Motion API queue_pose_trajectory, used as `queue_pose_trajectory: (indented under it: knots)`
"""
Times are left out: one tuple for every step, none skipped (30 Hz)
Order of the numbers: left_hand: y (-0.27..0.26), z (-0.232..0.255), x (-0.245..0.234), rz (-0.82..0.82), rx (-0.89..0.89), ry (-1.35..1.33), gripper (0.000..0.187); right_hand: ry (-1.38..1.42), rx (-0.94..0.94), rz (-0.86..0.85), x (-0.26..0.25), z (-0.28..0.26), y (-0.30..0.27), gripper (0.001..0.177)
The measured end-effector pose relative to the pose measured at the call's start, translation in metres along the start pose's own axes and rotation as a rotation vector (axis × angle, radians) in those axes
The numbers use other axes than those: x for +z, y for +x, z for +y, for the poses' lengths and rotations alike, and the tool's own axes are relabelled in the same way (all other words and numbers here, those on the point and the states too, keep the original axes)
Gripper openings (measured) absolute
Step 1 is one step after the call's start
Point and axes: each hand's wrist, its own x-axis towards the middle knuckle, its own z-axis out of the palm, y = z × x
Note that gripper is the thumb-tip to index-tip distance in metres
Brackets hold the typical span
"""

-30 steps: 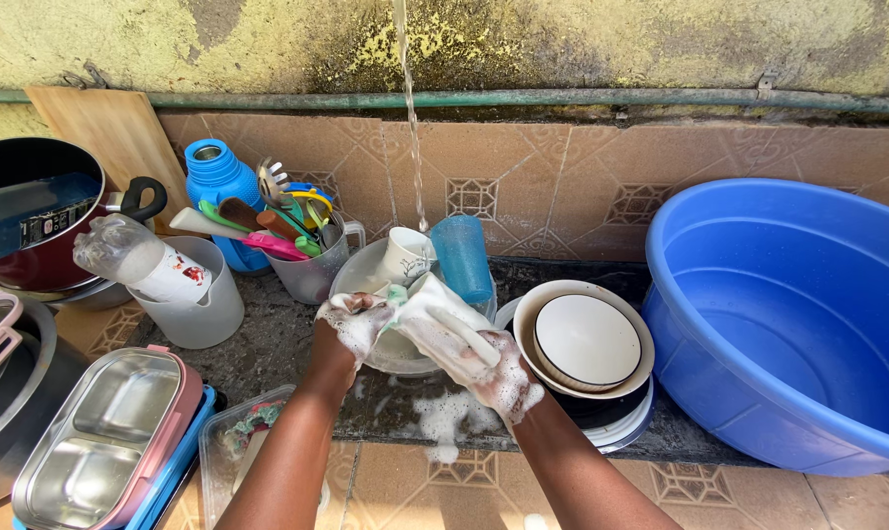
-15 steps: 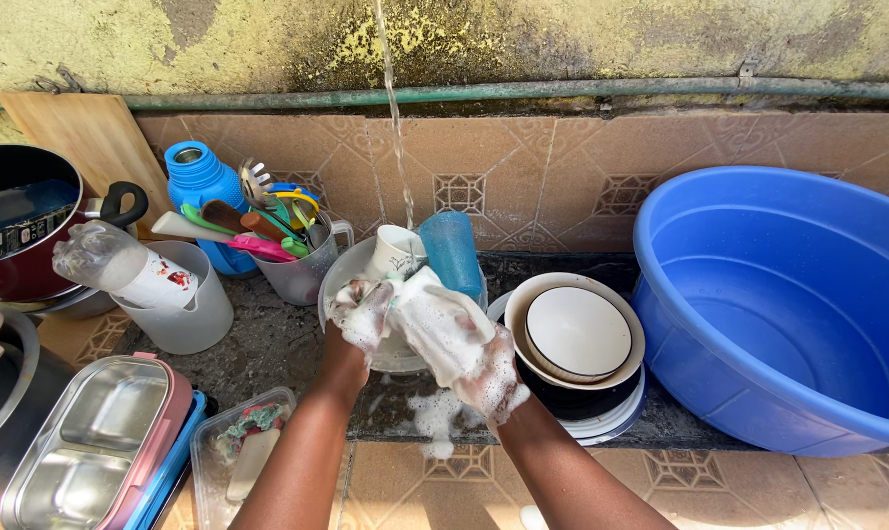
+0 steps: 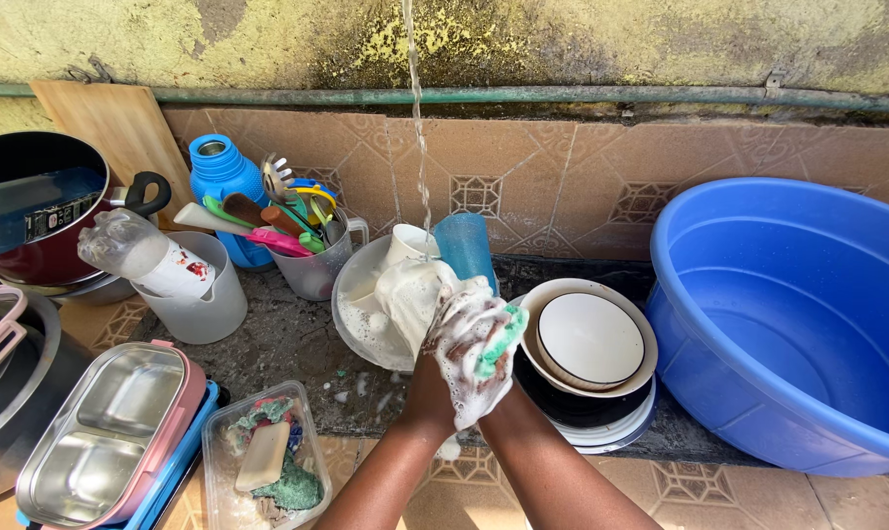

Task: The person lathers a sponge with a bar of soap under running water, scrubs a mug using the soapy sponge, and rinses the mug under the tap.

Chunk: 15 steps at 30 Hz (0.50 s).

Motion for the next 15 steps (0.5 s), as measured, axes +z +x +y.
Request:
queue_pose_trajectory:
  knots:
    - [-0.004,-0.002,-0.001,-0.016,0.008,-0.025,0.037,-0.013,0.011,-0.009,0.003,-0.002,0.001,0.070]
    - [-0.011,-0.003,-0.004,-0.023,-0.006,-0.045,0.037,-0.033,0.042,-0.019,0.007,-0.001,-0.001,0.072]
    - [-0.018,-0.004,-0.007,-0.025,-0.027,-0.070,0.037,-0.047,0.065,-0.026,0.013,-0.001,-0.002,0.073]
    - [-0.025,-0.005,-0.008,-0.013,-0.067,-0.097,0.037,-0.063,0.075,-0.033,0.019,-0.003,-0.001,0.074]
    - [-0.030,-0.007,-0.010,0.013,-0.119,-0.114,0.037,-0.078,0.088,-0.044,0.027,-0.004,-0.002,0.076]
    - [-0.032,-0.013,-0.011,0.048,-0.180,-0.131,0.037,-0.099,0.083,-0.060,0.035,-0.007,0.000,0.077]
    - [-0.032,-0.020,-0.012,0.087,-0.237,-0.127,0.037,-0.130,0.078,-0.074,0.043,-0.009,0.000,0.079]
    - [-0.032,-0.027,-0.012,0.112,-0.280,-0.112,0.037,-0.160,0.073,-0.094,0.050,-0.009,-0.003,0.080]
    - [-0.032,-0.032,-0.012,0.128,-0.313,-0.083,0.037,-0.198,0.074,-0.109,0.055,-0.008,-0.008,0.081]
    - [-0.029,-0.042,-0.010,0.109,-0.340,-0.038,0.037,-0.253,0.049,-0.136,0.059,-0.007,-0.010,0.083]
    - [-0.027,-0.048,-0.009,0.084,-0.364,-0.005,0.037,-0.305,0.026,-0.156,0.061,-0.003,-0.012,0.084]
    - [-0.024,-0.056,-0.008,0.032,-0.400,0.044,0.036,-0.329,-0.016,-0.201,0.060,-0.001,-0.011,0.086]
    - [-0.023,-0.057,-0.005,0.036,-0.405,0.049,0.036,-0.337,-0.080,-0.252,0.057,0.002,-0.008,0.087]
    - [-0.026,-0.054,-0.002,0.052,-0.377,0.044,0.034,-0.338,-0.152,-0.312,0.050,0.007,-0.009,0.099]
    - [-0.030,-0.050,-0.001,0.068,-0.350,0.039,0.032,-0.332,-0.136,-0.314,0.040,0.013,-0.009,0.099]
